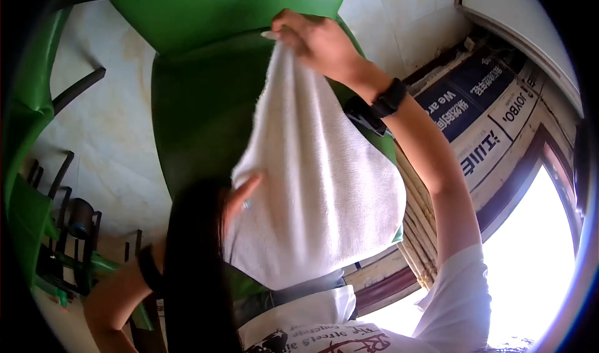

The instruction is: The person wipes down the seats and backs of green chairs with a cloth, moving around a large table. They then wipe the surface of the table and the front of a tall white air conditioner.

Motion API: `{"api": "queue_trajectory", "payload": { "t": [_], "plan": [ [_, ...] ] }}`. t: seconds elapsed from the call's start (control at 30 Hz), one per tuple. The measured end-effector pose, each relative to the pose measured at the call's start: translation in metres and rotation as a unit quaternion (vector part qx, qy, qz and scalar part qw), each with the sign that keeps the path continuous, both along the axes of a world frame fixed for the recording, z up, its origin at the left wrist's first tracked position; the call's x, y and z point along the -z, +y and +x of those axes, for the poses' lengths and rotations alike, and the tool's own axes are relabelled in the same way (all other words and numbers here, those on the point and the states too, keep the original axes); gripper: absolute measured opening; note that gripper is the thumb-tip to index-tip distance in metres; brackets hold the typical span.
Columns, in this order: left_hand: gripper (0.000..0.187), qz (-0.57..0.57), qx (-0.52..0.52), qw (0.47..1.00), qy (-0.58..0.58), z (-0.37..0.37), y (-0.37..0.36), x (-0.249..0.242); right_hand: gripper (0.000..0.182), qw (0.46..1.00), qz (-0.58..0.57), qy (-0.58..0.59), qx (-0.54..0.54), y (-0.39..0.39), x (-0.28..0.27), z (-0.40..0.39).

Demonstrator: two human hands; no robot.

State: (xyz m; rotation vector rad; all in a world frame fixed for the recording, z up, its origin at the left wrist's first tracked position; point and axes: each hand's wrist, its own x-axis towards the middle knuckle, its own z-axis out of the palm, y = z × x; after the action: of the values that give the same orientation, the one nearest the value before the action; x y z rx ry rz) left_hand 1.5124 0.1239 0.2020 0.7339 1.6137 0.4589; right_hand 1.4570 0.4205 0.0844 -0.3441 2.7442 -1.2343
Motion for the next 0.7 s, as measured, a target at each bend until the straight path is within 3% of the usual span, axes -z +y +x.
{"api": "queue_trajectory", "payload": {
  "t": [0.13, 0.23, 0.27, 0.33, 0.4, 0.47, 0.5, 0.53, 0.6, 0.63, 0.7],
  "plan": [
    [0.07, 0.013, 0.053, 0.975, 0.217, -0.068, -0.004, 0.033, 0.021, 0.991, 0.117, 0.068, -0.019, 0.031, 0.014, -0.031],
    [0.066, -0.049, 0.069, 0.926, 0.367, -0.124, 0.001, 0.067, 0.026, 0.962, 0.245, -0.074, 0.096, 0.051, 0.024, -0.068],
    [0.064, -0.072, 0.08, 0.907, 0.406, -0.144, 0.003, 0.078, 0.051, 0.938, 0.266, -0.189, 0.12, 0.049, 0.029, -0.08],
    [0.061, -0.065, 0.106, 0.878, 0.463, -0.17, 0.003, 0.097, 0.036, 0.931, 0.362, 0.038, 0.02, 0.026, 0.008, -0.058],
    [0.054, 0.103, 0.129, 0.865, 0.473, -0.168, -0.01, 0.105, 0.059, 0.961, 0.23, -0.034, -0.151, 0.012, 0.002, -0.026],
    [0.055, 0.219, 0.083, 0.905, 0.354, -0.134, -0.019, 0.098, 0.068, 0.922, 0.232, -0.122, -0.283, -0.013, -0.02, 0.005],
    [0.058, 0.206, 0.108, 0.921, 0.312, -0.115, -0.021, 0.092, 0.072, 0.882, 0.204, -0.247, -0.344, -0.02, -0.025, 0.017],
    [0.062, 0.194, 0.134, 0.933, 0.272, -0.098, -0.02, 0.087, 0.074, 0.9, 0.149, -0.27, -0.309, -0.02, -0.024, 0.039],
    [0.069, 0.168, 0.186, 0.946, 0.206, -0.077, -0.013, 0.093, 0.076, 0.917, 0.178, -0.206, -0.293, -0.024, -0.022, 0.051],
    [0.077, 0.187, 0.153, 0.937, 0.251, -0.078, -0.011, 0.1, 0.076, 0.912, 0.19, -0.224, -0.287, -0.027, -0.018, 0.043],
    [0.074, 0.151, 0.101, 0.951, 0.249, -0.1, -0.009, 0.116, 0.064, 0.903, 0.262, -0.239, -0.243, -0.025, 0.001, 0.014]
  ]
}}
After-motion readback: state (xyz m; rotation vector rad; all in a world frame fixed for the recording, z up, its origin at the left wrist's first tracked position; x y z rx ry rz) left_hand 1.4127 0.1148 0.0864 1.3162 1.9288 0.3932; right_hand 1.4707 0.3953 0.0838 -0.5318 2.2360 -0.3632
